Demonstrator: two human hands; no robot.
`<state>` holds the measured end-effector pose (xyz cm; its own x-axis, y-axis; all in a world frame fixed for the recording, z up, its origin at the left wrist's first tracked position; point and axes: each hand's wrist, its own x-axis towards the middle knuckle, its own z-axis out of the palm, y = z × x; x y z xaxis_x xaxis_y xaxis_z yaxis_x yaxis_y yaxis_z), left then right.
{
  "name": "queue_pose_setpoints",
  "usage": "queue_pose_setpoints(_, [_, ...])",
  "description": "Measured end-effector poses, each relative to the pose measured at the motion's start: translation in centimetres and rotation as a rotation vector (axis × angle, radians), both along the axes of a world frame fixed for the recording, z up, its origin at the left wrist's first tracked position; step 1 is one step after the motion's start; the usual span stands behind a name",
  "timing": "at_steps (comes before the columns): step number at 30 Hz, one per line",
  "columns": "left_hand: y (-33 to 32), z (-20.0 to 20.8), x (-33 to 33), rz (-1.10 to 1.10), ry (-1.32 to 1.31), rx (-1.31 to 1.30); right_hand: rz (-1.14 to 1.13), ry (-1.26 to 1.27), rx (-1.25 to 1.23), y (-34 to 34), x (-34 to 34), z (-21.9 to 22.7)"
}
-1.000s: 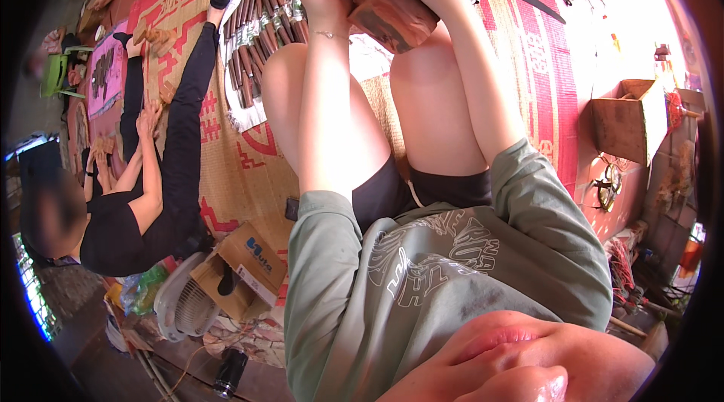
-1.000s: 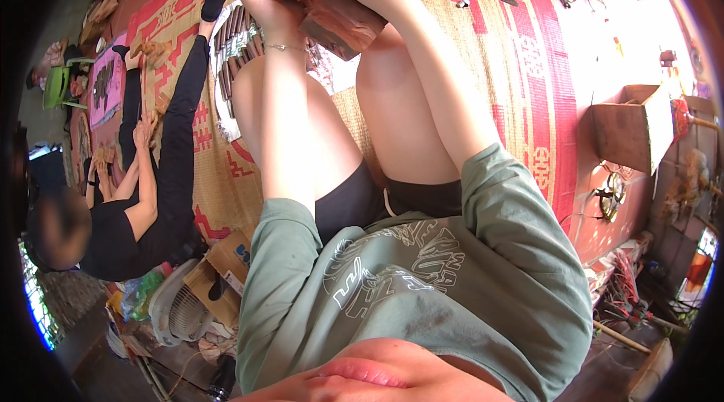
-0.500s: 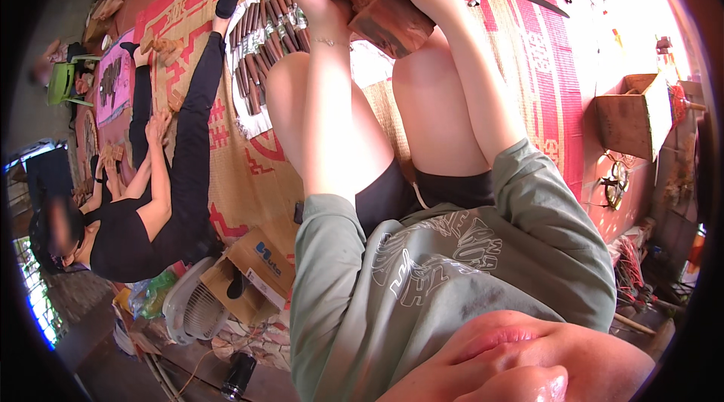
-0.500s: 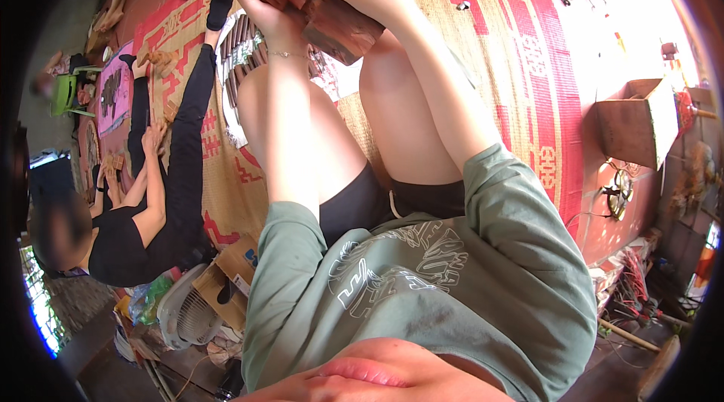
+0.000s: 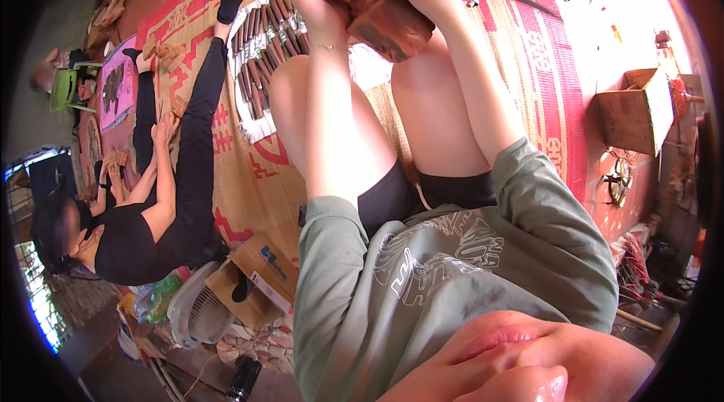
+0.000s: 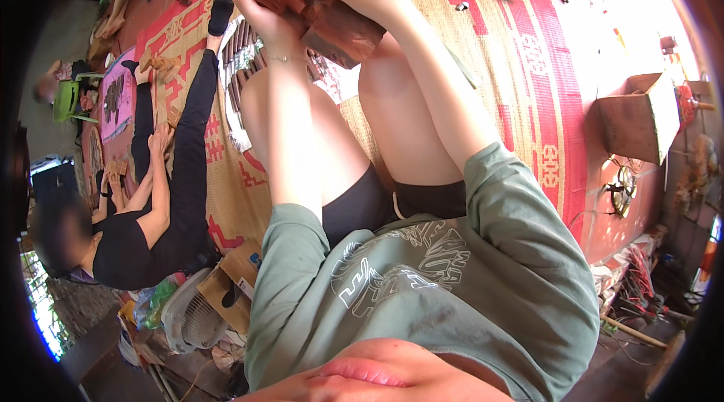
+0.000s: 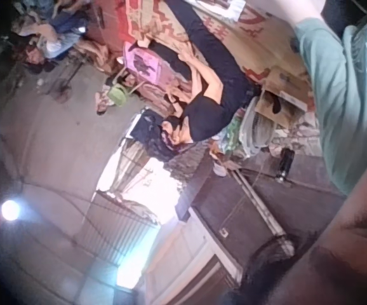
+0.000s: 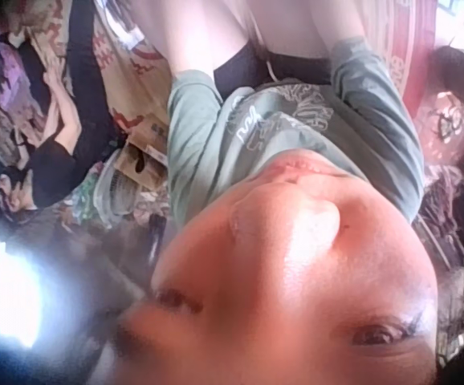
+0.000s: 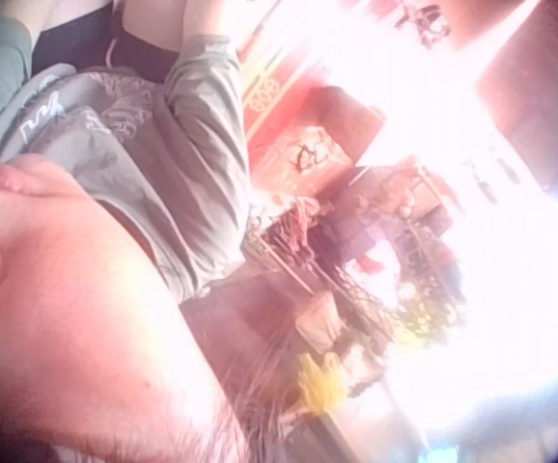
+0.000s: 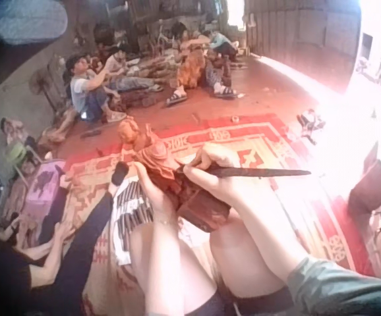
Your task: The person sits on a mat and carves a wooden figurine using a chisel and mallet. They repeatedly strike the chisel to shape the wood, rotating the piece to access different surfaces.
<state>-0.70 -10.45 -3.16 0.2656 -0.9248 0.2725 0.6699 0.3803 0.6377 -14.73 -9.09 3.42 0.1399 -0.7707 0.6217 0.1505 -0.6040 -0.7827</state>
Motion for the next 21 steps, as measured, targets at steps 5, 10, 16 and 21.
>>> queue_pose_setpoints(5, [0.1,-0.1,-0.6,0.088,0.002,0.012,-0.028,0.247,-0.01,0.4,-1.4,0.7])
queue_pose_setpoints(10, [0.5,0.7,-0.5,0.063,0.001,0.011,-0.059,0.087,0.066,0.7,-0.5,1.1])
queue_pose_setpoints(16, [0.2,0.3,-1.2,0.153,0.022,-0.008,-0.135,0.19,-0.027,0.1,-1.1,0.3])
queue_pose_setpoints(21, [2.3,2.0,-1.5,-0.002,0.115,0.101,-0.141,0.299,-0.02,0.7,-1.4,0.8])
